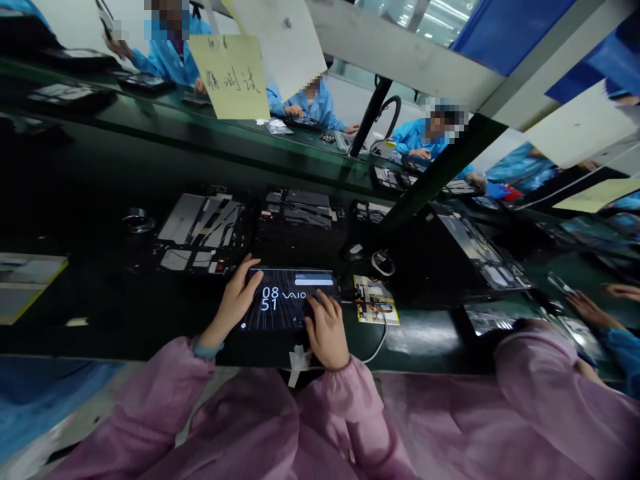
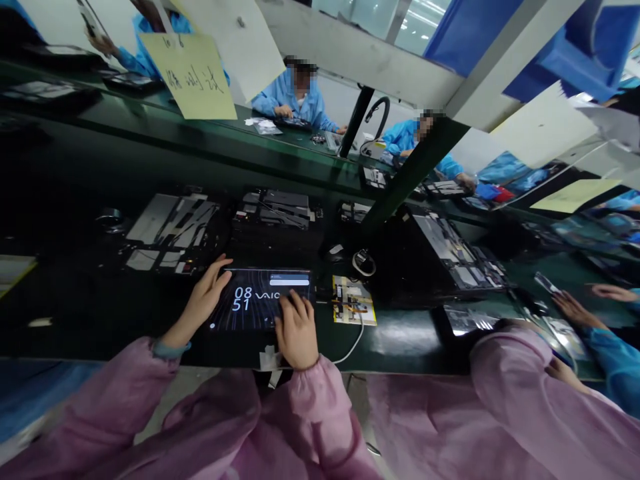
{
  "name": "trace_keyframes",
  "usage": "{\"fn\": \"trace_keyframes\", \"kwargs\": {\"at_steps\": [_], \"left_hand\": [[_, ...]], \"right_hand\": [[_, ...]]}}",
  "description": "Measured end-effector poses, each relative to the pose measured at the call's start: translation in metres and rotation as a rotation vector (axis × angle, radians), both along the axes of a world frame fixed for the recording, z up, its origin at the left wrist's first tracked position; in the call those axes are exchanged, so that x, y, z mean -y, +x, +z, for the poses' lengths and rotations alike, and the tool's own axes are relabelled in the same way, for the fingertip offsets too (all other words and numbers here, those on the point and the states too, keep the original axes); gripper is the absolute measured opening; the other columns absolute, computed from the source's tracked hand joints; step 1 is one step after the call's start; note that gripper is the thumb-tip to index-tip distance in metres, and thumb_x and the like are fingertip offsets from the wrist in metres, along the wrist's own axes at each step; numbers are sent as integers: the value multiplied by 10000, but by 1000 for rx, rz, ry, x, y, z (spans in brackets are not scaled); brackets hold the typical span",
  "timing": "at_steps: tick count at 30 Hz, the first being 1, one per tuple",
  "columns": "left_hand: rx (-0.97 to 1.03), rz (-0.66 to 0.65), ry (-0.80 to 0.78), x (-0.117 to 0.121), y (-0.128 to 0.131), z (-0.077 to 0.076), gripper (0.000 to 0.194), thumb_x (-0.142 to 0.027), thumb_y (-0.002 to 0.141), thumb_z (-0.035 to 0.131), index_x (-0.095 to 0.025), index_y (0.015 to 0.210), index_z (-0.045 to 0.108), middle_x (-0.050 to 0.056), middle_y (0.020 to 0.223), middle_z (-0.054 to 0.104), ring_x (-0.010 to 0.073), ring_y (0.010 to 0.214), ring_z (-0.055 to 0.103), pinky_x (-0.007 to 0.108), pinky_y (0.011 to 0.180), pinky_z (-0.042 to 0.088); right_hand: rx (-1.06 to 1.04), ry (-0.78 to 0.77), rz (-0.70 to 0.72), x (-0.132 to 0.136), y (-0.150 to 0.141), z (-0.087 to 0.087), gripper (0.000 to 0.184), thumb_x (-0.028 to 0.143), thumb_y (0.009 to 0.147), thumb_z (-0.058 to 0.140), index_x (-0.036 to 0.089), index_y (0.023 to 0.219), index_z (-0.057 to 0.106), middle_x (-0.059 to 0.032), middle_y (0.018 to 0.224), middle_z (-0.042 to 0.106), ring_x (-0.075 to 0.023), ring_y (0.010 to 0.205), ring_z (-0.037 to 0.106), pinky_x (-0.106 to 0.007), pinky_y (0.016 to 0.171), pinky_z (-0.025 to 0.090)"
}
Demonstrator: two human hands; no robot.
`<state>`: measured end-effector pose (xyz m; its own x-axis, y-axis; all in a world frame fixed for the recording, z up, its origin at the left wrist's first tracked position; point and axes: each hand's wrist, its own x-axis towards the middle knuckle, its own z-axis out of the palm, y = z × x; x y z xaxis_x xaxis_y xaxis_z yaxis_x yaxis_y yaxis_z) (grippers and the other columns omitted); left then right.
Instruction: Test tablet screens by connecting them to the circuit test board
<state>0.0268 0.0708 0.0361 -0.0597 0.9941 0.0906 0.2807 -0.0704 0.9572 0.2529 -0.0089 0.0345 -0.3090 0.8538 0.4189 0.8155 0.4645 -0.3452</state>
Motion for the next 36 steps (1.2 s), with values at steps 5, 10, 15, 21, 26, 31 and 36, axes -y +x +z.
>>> {"fn": "trace_keyframes", "kwargs": {"at_steps": [5, 10, 15, 21, 26, 31, 36], "left_hand": [[350, -62, -103, 6, -4, 12, 294, -402, 853, 582, -283, 1120, 610, 34, 1536, 362, 244, 1435, 277, 384, 1174, 201], [676, -31, -52, -3, 1, 23, 398, -328, 838, 620, -286, 1230, 570, 31, 1476, 449, 221, 1384, 376, 353, 1150, 275], [953, -97, -486, -29, 11, 38, 350, -350, 866, 521, -136, 1108, 657, 118, 1188, 668, 254, 1151, 594, 364, 998, 465], [954, -153, -567, -44, 32, 23, 358, -365, 823, 612, -206, 1142, 648, 61, 1115, 704, 241, 998, 661, 361, 837, 541], [704, -138, -506, -42, 33, 0, 576, -159, 611, 749, -243, 1166, 622, 38, 1093, 714, 252, 987, 667, 361, 864, 513], [754, -166, -477, -35, 29, -1, 461, -258, 680, 729, -245, 1130, 629, 35, 1107, 708, 247, 1032, 651, 344, 895, 488], [925, -160, -531, -34, 30, 2, 436, -322, 713, 726, -244, 1131, 626, 26, 1035, 723, 226, 946, 677, 332, 837, 515]], "right_hand": [[-181, 149, -187, -5, 9, -14, 417, 157, 952, 372, 196, 1362, 430, -114, 1293, 569, -259, 1295, 440, -497, 1025, 369], [-350, 144, -264, 5, 11, -16, 387, 210, 968, 353, 208, 1336, 475, -120, 1318, 544, -267, 1292, 446, -501, 1022, 394], [-493, 166, -279, 6, 14, -16, 390, 234, 976, 347, 207, 1348, 460, -123, 1319, 545, -266, 1304, 448, -507, 1045, 399], [-496, 164, -280, 5, 13, -18, 400, 225, 969, 363, 214, 1360, 448, -121, 1319, 551, -268, 1306, 456, -523, 1060, 383], [-476, 162, -307, 5, 14, -13, 411, 224, 955, 402, 211, 1364, 433, -122, 1313, 557, -267, 1281, 483, -514, 1047, 401], [-446, 155, -333, -19, 11, 18, 341, 186, 938, 421, 213, 1269, 499, -100, 1186, 626, -221, 1082, 595, -415, 919, 494], [-254, -25, -109, -97, -14, 46, 312, 128, 877, 493, 196, 1171, 574, -83, 1088, 667, -216, 1028, 596, -383, 918, 487]]}}
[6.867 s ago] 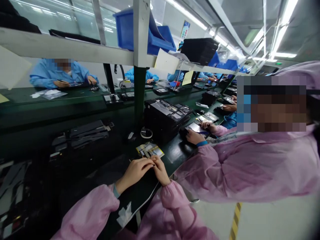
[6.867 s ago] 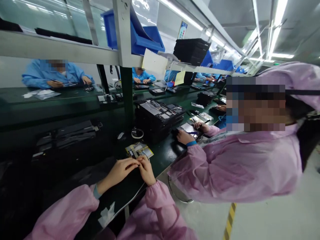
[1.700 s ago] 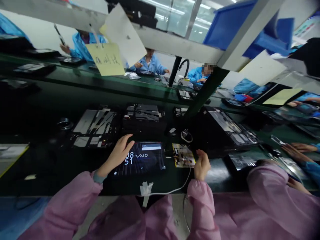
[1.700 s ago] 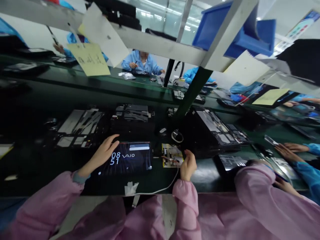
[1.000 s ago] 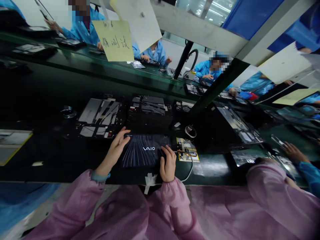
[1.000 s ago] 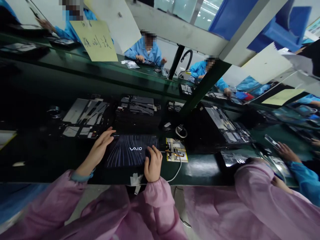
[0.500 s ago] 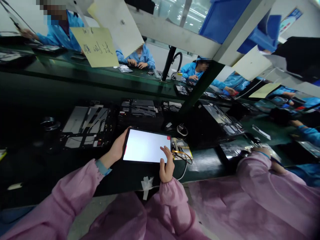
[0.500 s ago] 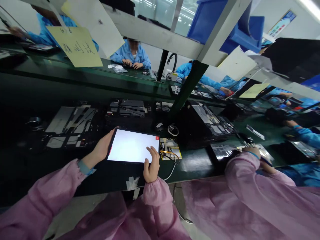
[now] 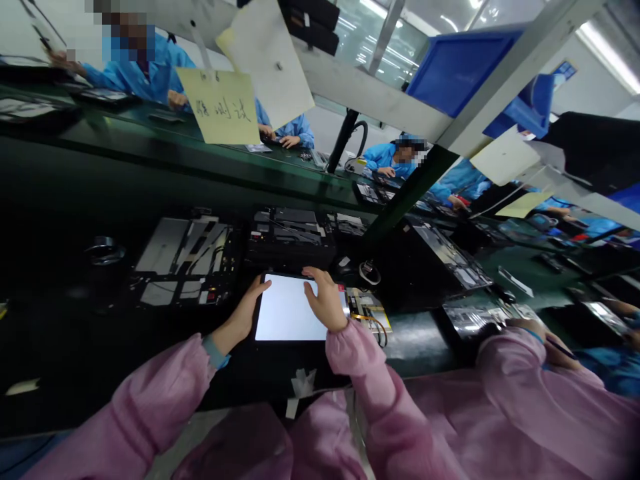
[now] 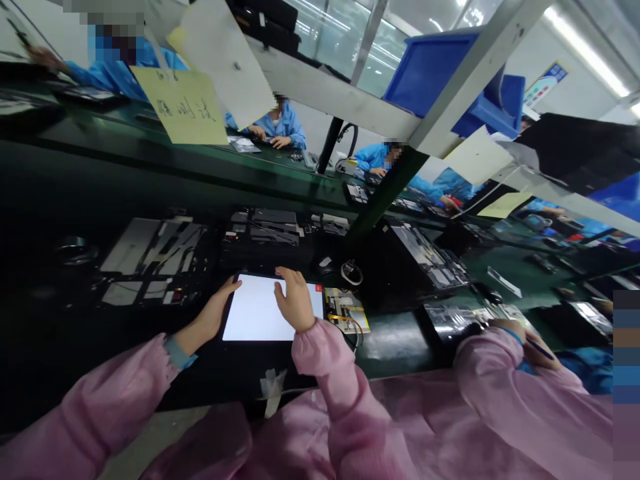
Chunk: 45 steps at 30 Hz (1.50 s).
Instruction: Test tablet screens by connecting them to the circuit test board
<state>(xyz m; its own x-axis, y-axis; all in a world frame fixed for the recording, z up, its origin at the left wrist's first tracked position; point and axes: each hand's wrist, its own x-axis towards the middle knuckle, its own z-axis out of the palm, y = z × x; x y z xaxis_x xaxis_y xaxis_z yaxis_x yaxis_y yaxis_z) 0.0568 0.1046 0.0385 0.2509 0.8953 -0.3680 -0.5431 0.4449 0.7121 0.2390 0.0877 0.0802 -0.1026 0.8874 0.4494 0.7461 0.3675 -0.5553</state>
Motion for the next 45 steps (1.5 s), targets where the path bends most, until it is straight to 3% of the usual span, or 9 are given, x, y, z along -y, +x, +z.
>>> {"fn": "trace_keyframes", "kwargs": {"at_steps": [5, 9, 14, 18, 24, 28, 32, 39, 45], "left_hand": [[102, 31, -73, -2, 2, 1, 403, -352, 737, 718, -210, 1104, 629, 34, 922, 737, 230, 838, 703, 346, 763, 548], [154, 9, -126, -3, 2, 5, 313, -380, 831, 614, -148, 1035, 664, 86, 918, 744, 260, 854, 703, 377, 765, 562], [121, 39, -138, -1, 1, 14, 315, -397, 870, 561, -152, 1027, 681, 79, 910, 751, 272, 910, 697, 386, 817, 560], [47, 38, -144, 1, -1, 13, 360, -405, 877, 537, -150, 1094, 669, 87, 971, 745, 273, 982, 677, 392, 867, 544], [-126, -9, -6, 3, -5, -2, 482, -280, 677, 740, -257, 1146, 635, 6, 1068, 717, 239, 1015, 658, 340, 881, 510], [-204, -9, 32, 3, -6, -3, 486, -214, 631, 741, -255, 1106, 645, 7, 1013, 721, 235, 949, 668, 326, 845, 503], [-90, -15, -2, 2, -5, 2, 477, -311, 710, 710, -257, 1176, 624, 19, 1044, 710, 231, 951, 659, 345, 860, 498], [27, 38, 45, 4, -6, 9, 523, -388, 793, 621, -287, 1302, 557, 15, 1116, 689, 234, 973, 638, 327, 804, 505], [6, 73, 31, 4, -6, 10, 305, -363, 766, 620, -228, 1037, 653, 2, 936, 703, 225, 910, 641, 292, 726, 499]], "right_hand": [[118, -155, 89, -65, -43, -8, 224, 115, 840, 592, 182, 1050, 630, -56, 961, 674, -196, 937, 610, -341, 890, 482], [268, -110, 155, -70, -60, -10, 141, 79, 862, 568, 195, 880, 647, -35, 882, 642, -186, 892, 589, -306, 824, 475], [350, -4, 125, -40, -52, 5, 146, 114, 911, 532, 204, 863, 637, -45, 875, 616, -182, 856, 570, -300, 787, 467], [129, -95, 118, 3, -13, 23, 145, 156, 929, 509, 211, 869, 630, -14, 886, 621, -131, 792, 594, -241, 715, 477], [-319, -218, -167, 88, 78, 47, 153, 330, 886, 583, 193, 829, 621, -4, 785, 634, -141, 738, 598, -257, 677, 479], [-557, -151, -375, 126, 121, 51, 178, 366, 819, 676, 194, 819, 631, 4, 741, 623, -131, 699, 595, -244, 651, 475], [-795, -41, -483, 142, 139, 49, 216, 360, 733, 755, 196, 814, 640, 8, 780, 594, -128, 723, 617, -229, 632, 483], [-870, 17, -487, 146, 149, 61, 220, 341, 700, 779, 199, 804, 648, 12, 808, 566, -94, 687, 570, -223, 648, 498], [-963, 26, -481, 149, 156, 61, 211, 309, 676, 797, 196, 793, 662, 6, 859, 569, -86, 710, 567, -222, 678, 503]]}}
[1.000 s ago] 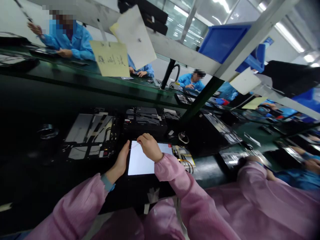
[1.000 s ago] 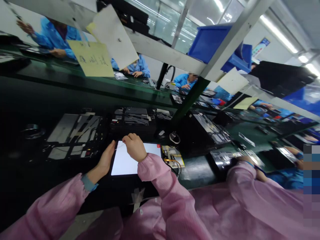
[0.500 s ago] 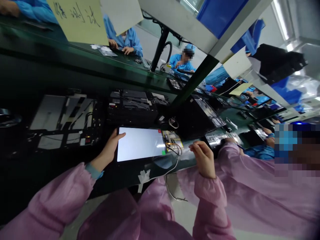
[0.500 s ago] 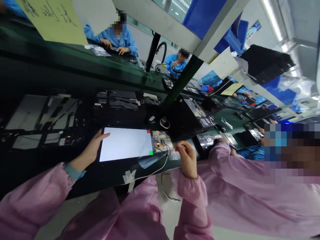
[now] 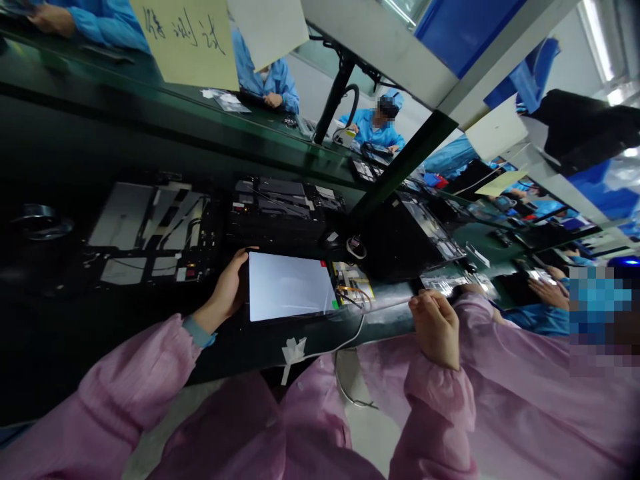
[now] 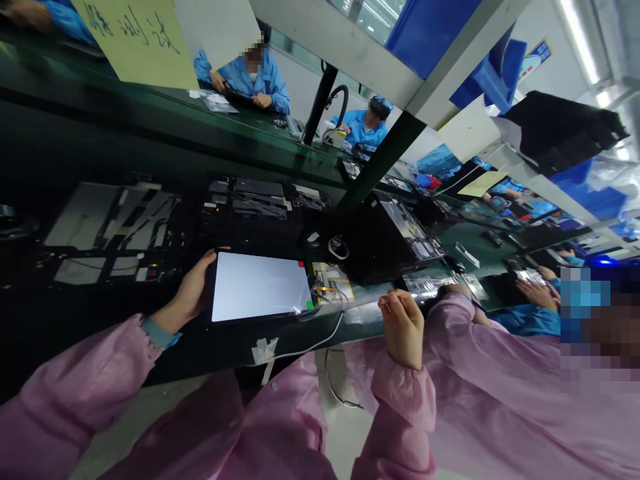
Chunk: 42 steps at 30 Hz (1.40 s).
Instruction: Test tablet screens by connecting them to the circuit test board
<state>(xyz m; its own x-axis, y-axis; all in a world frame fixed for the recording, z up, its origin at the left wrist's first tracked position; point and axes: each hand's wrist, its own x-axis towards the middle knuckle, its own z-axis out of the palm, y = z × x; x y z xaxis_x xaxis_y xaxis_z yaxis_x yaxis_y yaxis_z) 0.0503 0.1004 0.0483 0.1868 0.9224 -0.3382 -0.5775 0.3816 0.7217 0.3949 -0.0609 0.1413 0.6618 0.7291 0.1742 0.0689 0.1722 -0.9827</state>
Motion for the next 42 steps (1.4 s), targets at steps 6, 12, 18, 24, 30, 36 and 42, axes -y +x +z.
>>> {"fn": "trace_keyframes", "kwargs": {"at_steps": [6, 12, 18, 24, 30, 36, 42], "left_hand": [[0, 19, -62, -1, -1, -1, 283, -352, 737, 609, -226, 989, 638, -6, 796, 674, 210, 774, 635, 277, 611, 466], [5, 19, -115, -1, 0, 5, 274, -316, 722, 601, -201, 969, 630, -15, 724, 634, 190, 693, 609, 281, 592, 457], [-9, 52, -156, -2, 0, 7, 225, -283, 746, 554, -193, 932, 645, -13, 723, 628, 177, 687, 598, 271, 598, 465], [-30, 46, -151, -2, -1, 7, 216, -290, 756, 545, -205, 925, 650, -12, 714, 626, 188, 703, 595, 277, 608, 462], [-107, 31, 31, 1, 1, 2, 270, -321, 754, 574, -220, 989, 661, -11, 862, 682, 187, 840, 617, 249, 684, 459], [64, -64, -85, 0, 2, 0, 389, -384, 774, 624, -211, 1121, 636, 15, 896, 709, 215, 858, 659, 307, 729, 517], [-97, -53, -85, 2, 2, -5, 500, -559, 801, 602, -224, 1170, 636, 65, 1050, 721, 269, 960, 672, 357, 767, 552]], "right_hand": [[-29, -1, 60, 0, -1, -1, 194, 306, 684, 786, 209, 788, 654, 6, 844, 545, -93, 712, 554, -232, 665, 498], [-47, 5, 58, -8, -6, 3, 210, 309, 651, 797, 216, 775, 654, 8, 818, 548, -102, 698, 554, -247, 659, 492], [-64, 14, 104, -18, -15, 0, 180, 298, 668, 780, 214, 749, 643, 18, 778, 533, -102, 708, 546, -258, 698, 489], [-57, 22, 110, -24, -16, -2, 168, 300, 674, 771, 225, 748, 640, 18, 771, 535, -106, 703, 539, -264, 697, 489], [-66, 22, 161, -32, -22, -10, 153, 303, 702, 760, 228, 761, 640, 20, 760, 573, -110, 732, 588, -271, 744, 510], [109, -177, 508, -49, -72, -42, 201, 357, 890, 577, 237, 1039, 639, -55, 966, 692, -204, 946, 663, -385, 843, 544], [960, -177, 395, -73, -147, -81, 316, 274, 925, 514, 199, 1221, 595, -137, 1330, 537, -274, 1292, 445, -500, 1089, 381]]}}
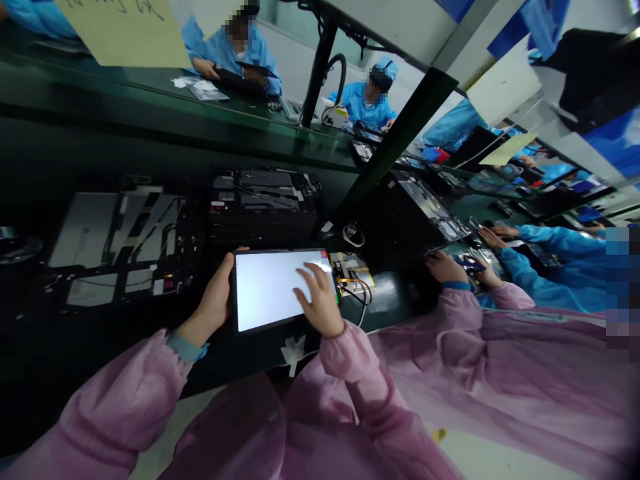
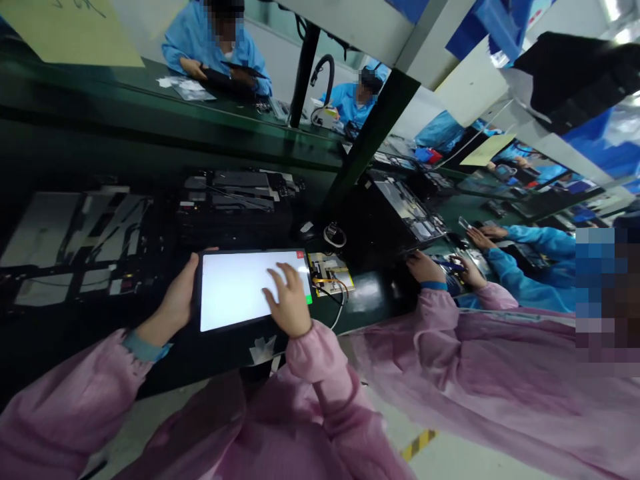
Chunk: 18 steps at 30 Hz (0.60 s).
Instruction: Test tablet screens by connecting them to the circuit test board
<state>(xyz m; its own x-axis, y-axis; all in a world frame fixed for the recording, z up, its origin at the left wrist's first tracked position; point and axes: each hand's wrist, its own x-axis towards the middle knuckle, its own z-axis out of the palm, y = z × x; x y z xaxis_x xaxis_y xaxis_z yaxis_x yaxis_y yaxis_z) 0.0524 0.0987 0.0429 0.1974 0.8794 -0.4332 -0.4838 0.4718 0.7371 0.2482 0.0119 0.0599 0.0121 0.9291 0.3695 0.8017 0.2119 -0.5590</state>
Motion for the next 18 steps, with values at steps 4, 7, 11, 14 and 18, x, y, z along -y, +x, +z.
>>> {"fn": "trace_keyframes", "kwargs": {"at_steps": [4, 7, 11, 14, 18], "left_hand": [[-139, 10, 101, 2, -1, -7, 569, -625, 777, 602, -226, 1182, 631, 58, 1090, 711, 265, 1015, 657, 342, 796, 552], [-157, 23, 109, 2, -2, -11, 583, -634, 771, 605, -231, 1192, 627, 51, 1125, 697, 245, 1040, 645, 307, 801, 547], [-260, 31, 107, 2, -2, -15, 529, -633, 780, 590, -254, 1142, 659, 32, 1122, 702, 242, 1058, 636, 287, 802, 546], [-316, 21, 127, 2, -2, -15, 500, -636, 794, 564, -277, 1127, 664, 17, 1091, 712, 254, 1034, 648, 303, 789, 556], [-305, 26, 129, 2, -1, -12, 507, -638, 799, 556, -271, 1133, 661, 28, 1127, 702, 266, 1069, 638, 343, 873, 544]], "right_hand": [[159, -45, 266, 24, -9, -9, 317, 240, 942, 501, 226, 1249, 576, -98, 1376, 514, -240, 1326, 413, -444, 1066, 418], [106, -23, 124, 54, 17, -12, 277, 214, 956, 473, 229, 1204, 594, -90, 1254, 592, -219, 1217, 509, -418, 993, 469], [135, 44, -237, 77, 52, -19, 301, 182, 946, 458, 211, 1203, 611, -112, 1204, 586, -240, 1152, 520, -458, 964, 467], [219, 61, -261, 79, 56, -22, 302, 201, 925, 504, 212, 1201, 626, -115, 1286, 546, -282, 1230, 456, -514, 1007, 422], [127, 152, -321, 77, 49, -18, 338, 185, 937, 471, 222, 1250, 594, -112, 1294, 540, -258, 1204, 488, -481, 992, 440]]}}
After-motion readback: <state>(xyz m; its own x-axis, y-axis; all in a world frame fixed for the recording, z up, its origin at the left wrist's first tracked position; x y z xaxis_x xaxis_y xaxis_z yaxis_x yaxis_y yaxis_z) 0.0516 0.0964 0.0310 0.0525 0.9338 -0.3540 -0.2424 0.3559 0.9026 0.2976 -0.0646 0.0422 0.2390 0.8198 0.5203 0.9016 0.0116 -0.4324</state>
